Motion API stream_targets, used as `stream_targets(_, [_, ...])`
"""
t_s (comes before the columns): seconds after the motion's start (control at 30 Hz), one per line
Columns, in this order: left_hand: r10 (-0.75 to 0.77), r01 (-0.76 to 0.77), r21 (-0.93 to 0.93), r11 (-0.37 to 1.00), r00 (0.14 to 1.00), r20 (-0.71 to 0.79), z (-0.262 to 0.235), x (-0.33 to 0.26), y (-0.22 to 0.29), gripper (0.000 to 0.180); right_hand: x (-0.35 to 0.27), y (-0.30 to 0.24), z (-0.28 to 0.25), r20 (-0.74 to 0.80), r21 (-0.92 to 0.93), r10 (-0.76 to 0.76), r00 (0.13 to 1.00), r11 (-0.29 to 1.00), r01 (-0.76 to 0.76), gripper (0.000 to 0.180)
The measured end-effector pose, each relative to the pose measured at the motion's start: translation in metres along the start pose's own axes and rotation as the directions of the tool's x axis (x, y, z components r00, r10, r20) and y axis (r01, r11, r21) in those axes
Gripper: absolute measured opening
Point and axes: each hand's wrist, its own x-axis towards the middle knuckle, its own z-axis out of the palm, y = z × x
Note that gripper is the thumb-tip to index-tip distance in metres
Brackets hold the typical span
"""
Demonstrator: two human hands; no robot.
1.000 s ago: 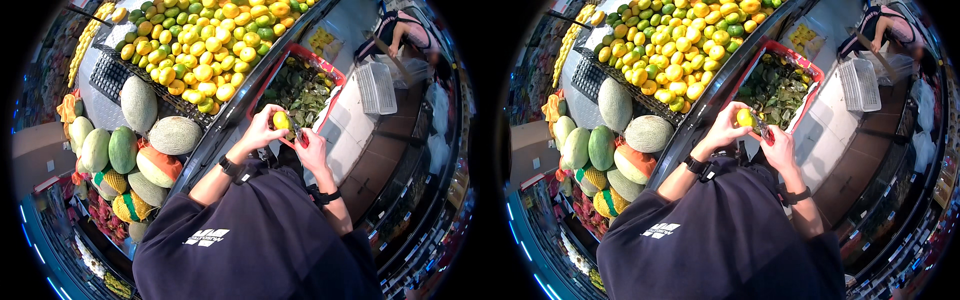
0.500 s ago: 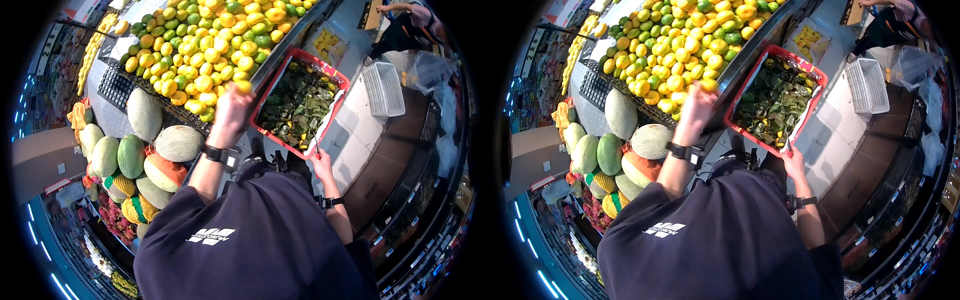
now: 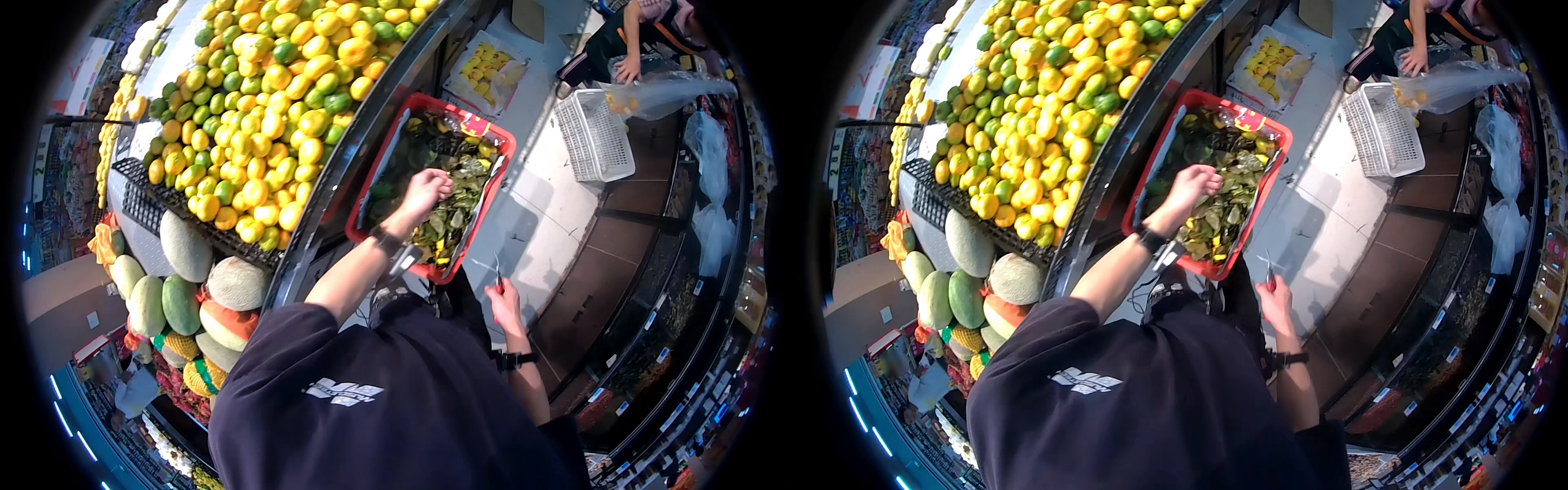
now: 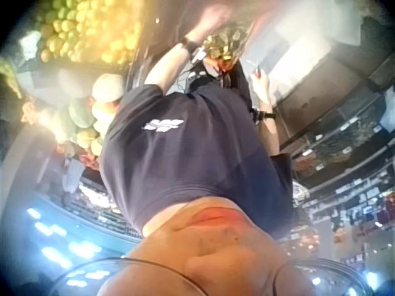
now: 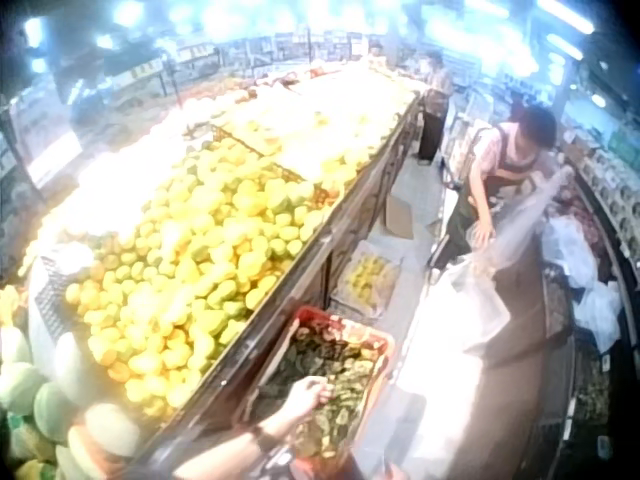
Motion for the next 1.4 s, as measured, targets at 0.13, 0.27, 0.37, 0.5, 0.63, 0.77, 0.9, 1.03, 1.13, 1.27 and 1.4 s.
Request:
stream_targets(0.13, [0.028, 0.023, 0.399, 0.917, 0.992, -0.123, 0.043, 0.112, -0.080, 0.040, -0.010, 0.022, -0.049, -0.018, -0.005, 0.131, 0.991, 0.991, -0.132, 0.027])
stream_targets(0.27, [-0.064, 0.152, 0.258, 0.954, 0.945, -0.321, 0.076, 0.224, -0.140, 0.040, -0.021, 0.099, -0.090, -0.125, 0.090, 0.248, 0.961, 0.967, -0.238, 0.025])
stream_targets(0.37, [-0.236, 0.379, 0.235, 0.895, 0.849, -0.472, 0.122, 0.208, -0.073, 0.034, -0.036, 0.134, -0.106, -0.171, 0.162, 0.373, 0.912, 0.924, -0.348, 0.023])
stream_targets(0.5, [-0.150, 0.433, 0.331, 0.838, 0.768, -0.623, 0.095, 0.279, -0.155, 0.034, -0.040, 0.184, -0.137, -0.186, -0.041, 0.380, 0.906, 0.919, -0.393, 0.024])
stream_targets(0.63, [-0.228, 0.375, 0.131, 0.918, 0.766, -0.601, 0.115, 0.259, -0.137, 0.026, -0.036, 0.157, -0.126, -0.195, 0.099, 0.437, 0.878, 0.899, -0.426, 0.025])
stream_targets(0.77, [-0.196, 0.139, -0.152, 0.979, 0.853, -0.484, 0.080, 0.224, -0.136, 0.031, -0.011, 0.110, -0.128, -0.182, 0.115, 0.328, 0.927, 0.943, -0.311, 0.026])
stream_targets(0.9, [-0.148, 0.069, -0.276, 0.959, 0.949, -0.278, 0.058, 0.121, -0.095, 0.020, 0.019, 0.037, -0.109, -0.116, -0.019, 0.064, 0.991, 0.998, -0.066, 0.042])
stream_targets(1.03, [-0.062, 0.003, -0.352, 0.936, 0.986, -0.156, 0.029, 0.027, -0.071, 0.028, 0.048, -0.046, -0.072, -0.064, -0.235, -0.444, 0.894, 0.877, 0.419, 0.056])
stream_targets(1.13, [-0.001, -0.026, -0.209, 0.978, 0.992, -0.129, 0.011, -0.031, -0.057, 0.029, 0.049, -0.108, -0.039, 0.015, -0.212, -0.503, 0.864, 0.843, 0.494, 0.054])
stream_targets(1.27, [0.020, -0.048, -0.400, 0.915, 0.997, -0.073, -0.003, -0.091, -0.033, 0.033, 0.035, -0.146, 0.008, 0.102, -0.390, -0.636, 0.765, 0.682, 0.619, 0.053])
stream_targets(1.4, [0.048, -0.090, -0.398, 0.913, 0.992, -0.114, -0.027, -0.128, -0.014, 0.031, 0.006, -0.159, 0.045, 0.075, -0.329, -0.653, 0.753, 0.697, 0.637, 0.051])
